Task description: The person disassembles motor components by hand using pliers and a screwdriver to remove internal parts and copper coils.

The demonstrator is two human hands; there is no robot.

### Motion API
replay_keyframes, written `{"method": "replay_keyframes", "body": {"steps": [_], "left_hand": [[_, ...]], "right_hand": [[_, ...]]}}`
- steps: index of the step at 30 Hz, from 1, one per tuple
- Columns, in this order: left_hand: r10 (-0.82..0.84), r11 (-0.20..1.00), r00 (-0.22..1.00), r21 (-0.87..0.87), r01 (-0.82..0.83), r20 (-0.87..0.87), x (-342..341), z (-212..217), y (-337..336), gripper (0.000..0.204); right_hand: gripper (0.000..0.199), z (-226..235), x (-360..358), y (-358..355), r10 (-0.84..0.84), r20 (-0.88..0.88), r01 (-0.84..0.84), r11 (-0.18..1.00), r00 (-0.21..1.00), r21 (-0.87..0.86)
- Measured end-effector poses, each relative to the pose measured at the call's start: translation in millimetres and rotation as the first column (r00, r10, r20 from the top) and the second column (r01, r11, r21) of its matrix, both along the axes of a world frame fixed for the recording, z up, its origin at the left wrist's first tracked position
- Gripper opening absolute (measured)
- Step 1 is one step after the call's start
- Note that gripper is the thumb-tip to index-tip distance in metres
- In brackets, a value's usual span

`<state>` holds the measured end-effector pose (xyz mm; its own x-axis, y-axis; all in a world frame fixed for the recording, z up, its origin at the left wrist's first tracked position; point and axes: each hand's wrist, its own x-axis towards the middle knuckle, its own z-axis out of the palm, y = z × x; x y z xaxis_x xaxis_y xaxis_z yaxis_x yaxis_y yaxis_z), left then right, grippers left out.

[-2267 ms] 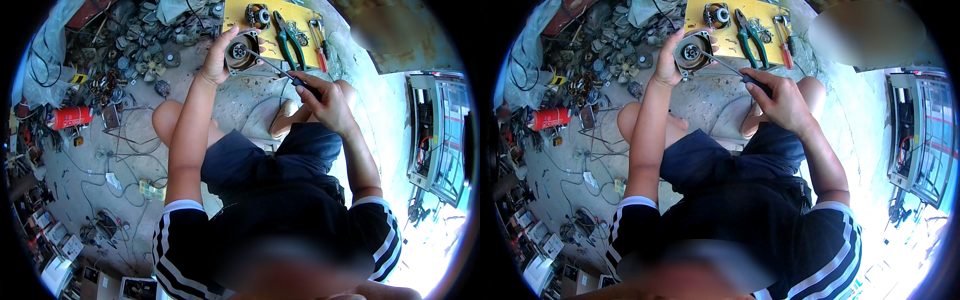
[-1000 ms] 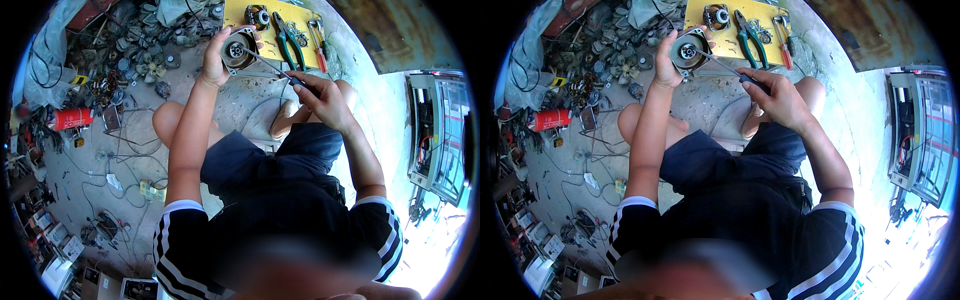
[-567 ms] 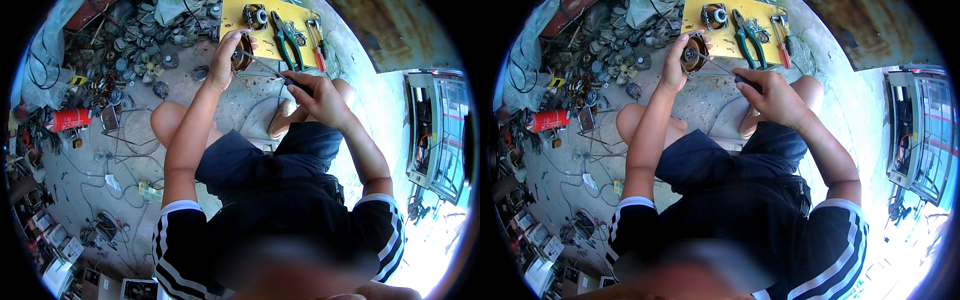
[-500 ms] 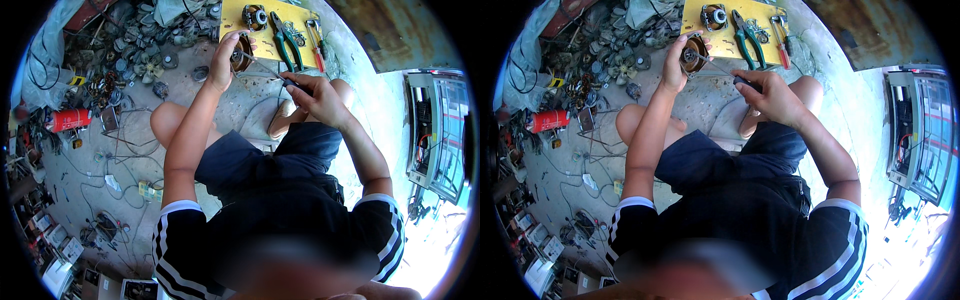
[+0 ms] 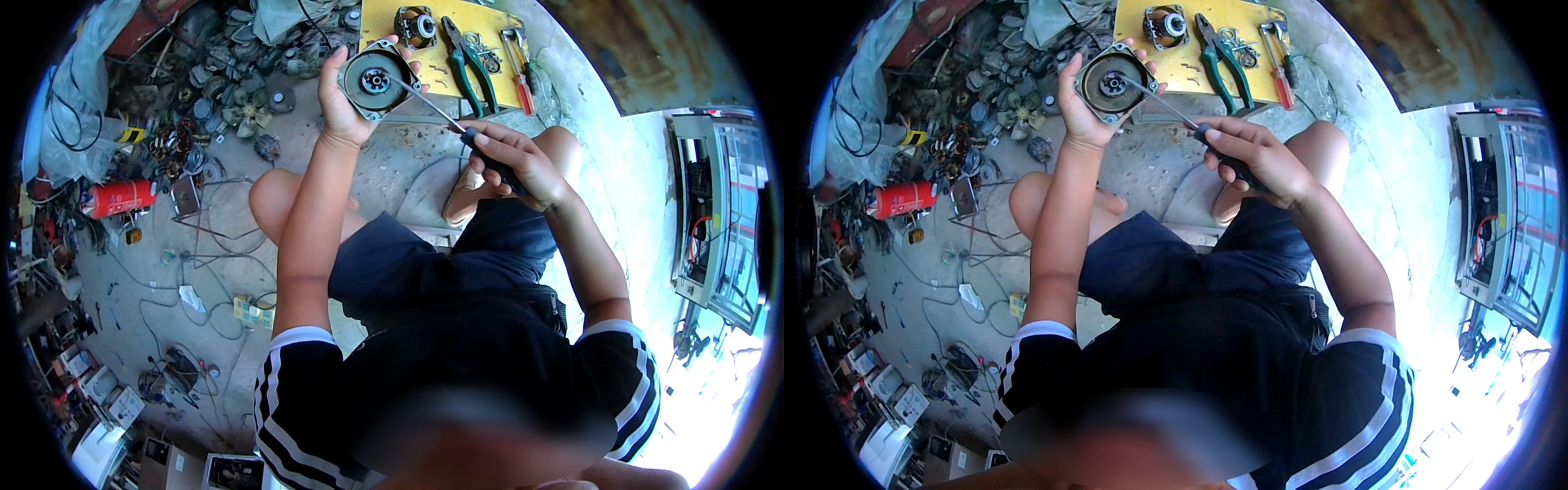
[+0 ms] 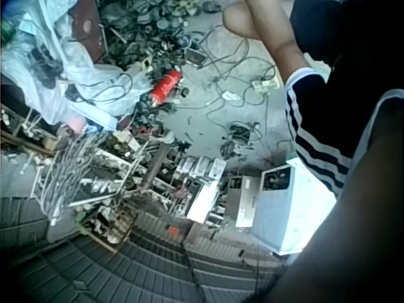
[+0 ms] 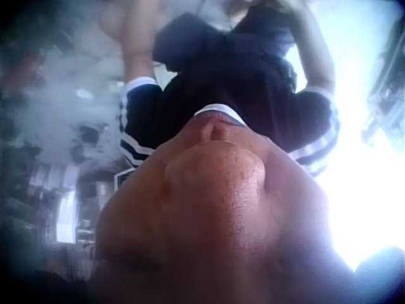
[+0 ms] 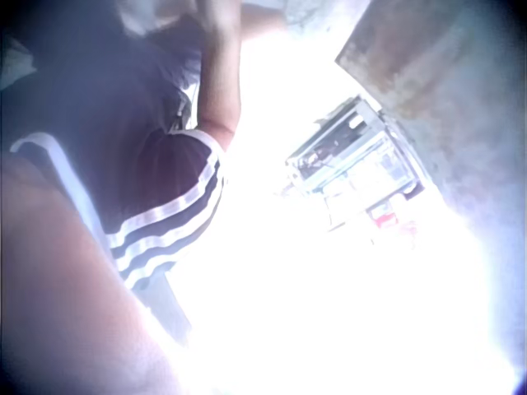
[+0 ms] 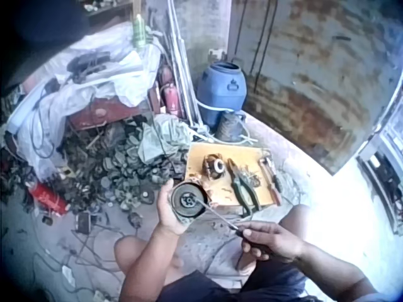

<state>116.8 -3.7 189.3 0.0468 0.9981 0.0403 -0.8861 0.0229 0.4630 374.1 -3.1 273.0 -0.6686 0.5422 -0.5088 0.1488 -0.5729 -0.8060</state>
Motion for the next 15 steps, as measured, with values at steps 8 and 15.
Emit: {"method": "replay_keyframes", "body": {"steps": [8, 15], "left_hand": [[-0.106, 0.994, 0.993, 0.016, 0.105, 0.056, -14, 8, -3, 0.073], [-0.086, 0.996, 0.996, 0.001, 0.086, 0.011, -8, 14, -4, 0.074]], "right_hand": [[0.04, 12, 18, -13, 0.067, 0.153, -0.137, 0.849, 0.986, 0.51], [0.038, 10, 12, -17, -0.05, 0.305, -0.24, 0.5, 0.951, 0.832]]}}
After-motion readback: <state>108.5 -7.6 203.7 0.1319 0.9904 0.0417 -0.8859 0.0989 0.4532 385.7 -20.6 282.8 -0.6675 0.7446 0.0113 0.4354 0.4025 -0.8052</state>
